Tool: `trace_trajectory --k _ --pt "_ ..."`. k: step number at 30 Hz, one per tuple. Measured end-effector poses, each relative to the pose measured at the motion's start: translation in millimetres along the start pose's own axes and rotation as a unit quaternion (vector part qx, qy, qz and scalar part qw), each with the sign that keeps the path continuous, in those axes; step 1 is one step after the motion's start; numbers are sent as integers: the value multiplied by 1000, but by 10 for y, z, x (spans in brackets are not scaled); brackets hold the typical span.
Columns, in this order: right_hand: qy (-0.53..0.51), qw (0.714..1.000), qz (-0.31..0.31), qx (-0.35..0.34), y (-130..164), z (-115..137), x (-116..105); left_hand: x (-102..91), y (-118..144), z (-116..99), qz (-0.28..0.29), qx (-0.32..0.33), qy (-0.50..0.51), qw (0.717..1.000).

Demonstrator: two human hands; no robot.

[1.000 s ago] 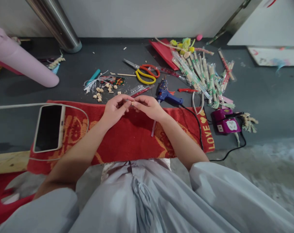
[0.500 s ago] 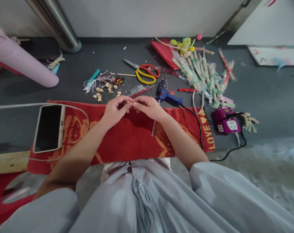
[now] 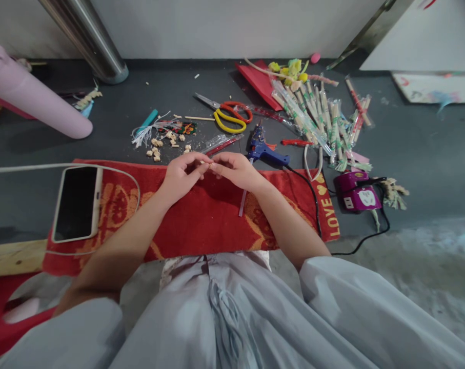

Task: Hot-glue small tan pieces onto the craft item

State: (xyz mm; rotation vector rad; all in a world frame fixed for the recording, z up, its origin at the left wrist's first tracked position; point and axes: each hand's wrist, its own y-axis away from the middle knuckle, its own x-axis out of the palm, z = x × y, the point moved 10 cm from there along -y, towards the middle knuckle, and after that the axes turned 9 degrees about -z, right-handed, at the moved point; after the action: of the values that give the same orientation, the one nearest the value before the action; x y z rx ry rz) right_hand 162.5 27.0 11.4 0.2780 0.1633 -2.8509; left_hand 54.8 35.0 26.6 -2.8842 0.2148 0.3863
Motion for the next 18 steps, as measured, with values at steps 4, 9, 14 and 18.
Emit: trace_trajectory --k 4,9,14,18 --pt "-13 1000 4 3 6 16 2 2 -3 -8 4 -3 5 1000" --pt "-15 1000 8 6 14 30 7 22 2 8 17 -24 13 999" --pt "-15 1000 12 6 16 22 16 19 0 16 14 -18 14 1000" --pt "-14 1000 14 6 18 26 20 21 3 8 11 -9 21 1000"
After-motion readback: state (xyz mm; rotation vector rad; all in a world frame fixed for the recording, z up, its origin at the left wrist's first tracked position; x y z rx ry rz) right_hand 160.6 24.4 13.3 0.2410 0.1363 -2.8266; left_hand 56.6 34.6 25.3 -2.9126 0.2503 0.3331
